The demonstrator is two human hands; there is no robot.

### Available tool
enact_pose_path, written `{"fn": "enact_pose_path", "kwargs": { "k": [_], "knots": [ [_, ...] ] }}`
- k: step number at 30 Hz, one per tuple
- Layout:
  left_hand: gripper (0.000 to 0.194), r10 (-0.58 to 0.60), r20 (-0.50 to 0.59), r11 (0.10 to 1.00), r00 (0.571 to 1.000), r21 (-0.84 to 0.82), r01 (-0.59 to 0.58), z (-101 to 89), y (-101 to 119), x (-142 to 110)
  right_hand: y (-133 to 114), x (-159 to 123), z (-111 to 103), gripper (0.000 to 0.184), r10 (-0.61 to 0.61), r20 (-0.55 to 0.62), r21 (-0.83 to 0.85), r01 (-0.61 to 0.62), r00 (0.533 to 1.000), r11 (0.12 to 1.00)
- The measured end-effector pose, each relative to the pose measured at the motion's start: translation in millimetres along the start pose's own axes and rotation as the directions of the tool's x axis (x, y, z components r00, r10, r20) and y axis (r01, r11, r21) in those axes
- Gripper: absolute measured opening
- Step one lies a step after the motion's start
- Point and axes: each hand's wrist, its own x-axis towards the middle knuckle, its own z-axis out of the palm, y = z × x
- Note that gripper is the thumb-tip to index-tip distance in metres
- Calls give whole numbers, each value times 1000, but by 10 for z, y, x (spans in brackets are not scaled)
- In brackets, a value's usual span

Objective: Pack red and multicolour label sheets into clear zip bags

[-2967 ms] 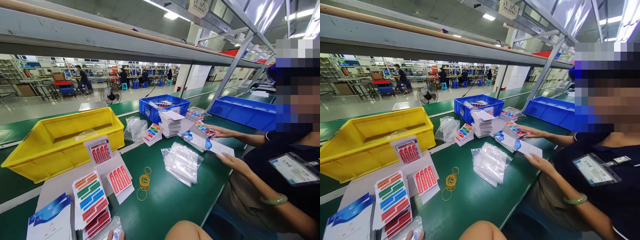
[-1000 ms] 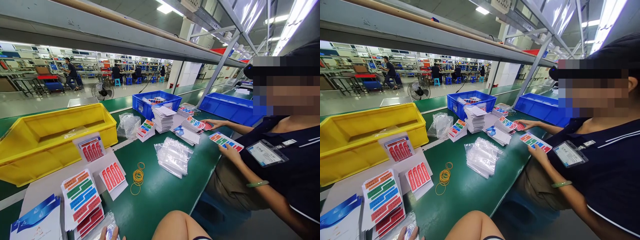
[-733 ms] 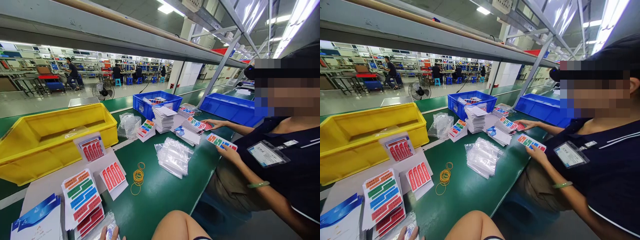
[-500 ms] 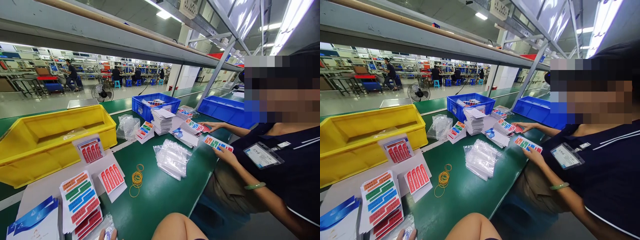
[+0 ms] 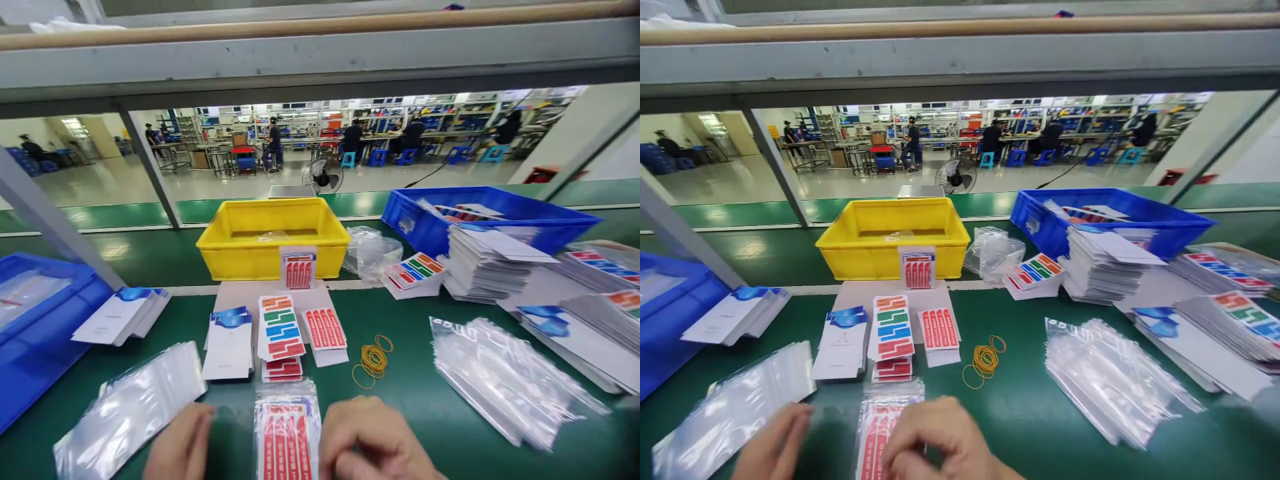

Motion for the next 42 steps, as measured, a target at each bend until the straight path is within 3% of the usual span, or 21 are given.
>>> {"fn": "enact_pose_path", "kwargs": {
  "k": [1,3,5,7,11,13,15,17,19,22,24,28,32,34,36,38,42],
  "knots": [
    [24,-200,0,976,980,84,199,-133,-119,29,47,9,-7,27,69,-122,76,-60,990,995],
    [32,-489,86,851,868,265,453,-331,-342,95,194,29,-21,24,205,-314,233,-134,927,963],
    [35,-638,200,744,743,407,530,-436,-538,149,382,64,-2,23,278,-401,326,-148,873,934],
    [31,-659,289,735,695,443,513,-478,-690,183,565,110,53,24,333,-441,375,-166,834,912],
    [23,-631,325,762,704,426,487,-542,-747,232,795,177,173,26,414,-444,429,-217,795,877],
    [24,-633,293,758,717,422,497,-571,-603,257,823,187,222,26,429,-399,433,-246,810,867],
    [26,-575,295,806,763,366,466,-541,-352,270,804,193,285,26,392,-322,376,-264,861,888],
    [28,-447,339,888,828,276,367,-416,-43,263,767,197,383,30,299,-210,262,-240,931,935],
    [27,-288,398,956,871,173,237,-209,260,248,744,188,513,28,222,-79,137,-210,972,968],
    [23,-23,418,998,908,59,-2,110,592,267,786,131,689,38,276,61,-23,-275,959,961],
    [22,43,409,999,912,-17,-39,244,703,333,855,83,739,45,327,43,-117,-321,944,940],
    [20,-25,411,944,911,-289,157,323,738,552,989,30,698,44,305,-71,-211,-313,950,926],
    [31,-172,503,680,847,-561,471,400,676,682,1036,15,674,52,303,-54,-336,-303,951,892],
    [34,-228,546,565,806,-600,567,466,640,684,1023,17,684,55,297,-15,-360,-282,955,889],
    [33,-252,565,505,785,-615,605,520,613,665,989,37,694,54,282,-8,-340,-267,959,902],
    [32,-247,548,513,799,-625,588,547,598,642,950,76,697,46,275,-52,-301,-277,960,912],
    [32,-184,507,623,842,-603,498,543,583,608,942,157,693,13,352,-167,-227,-384,921,895]
  ]
}}
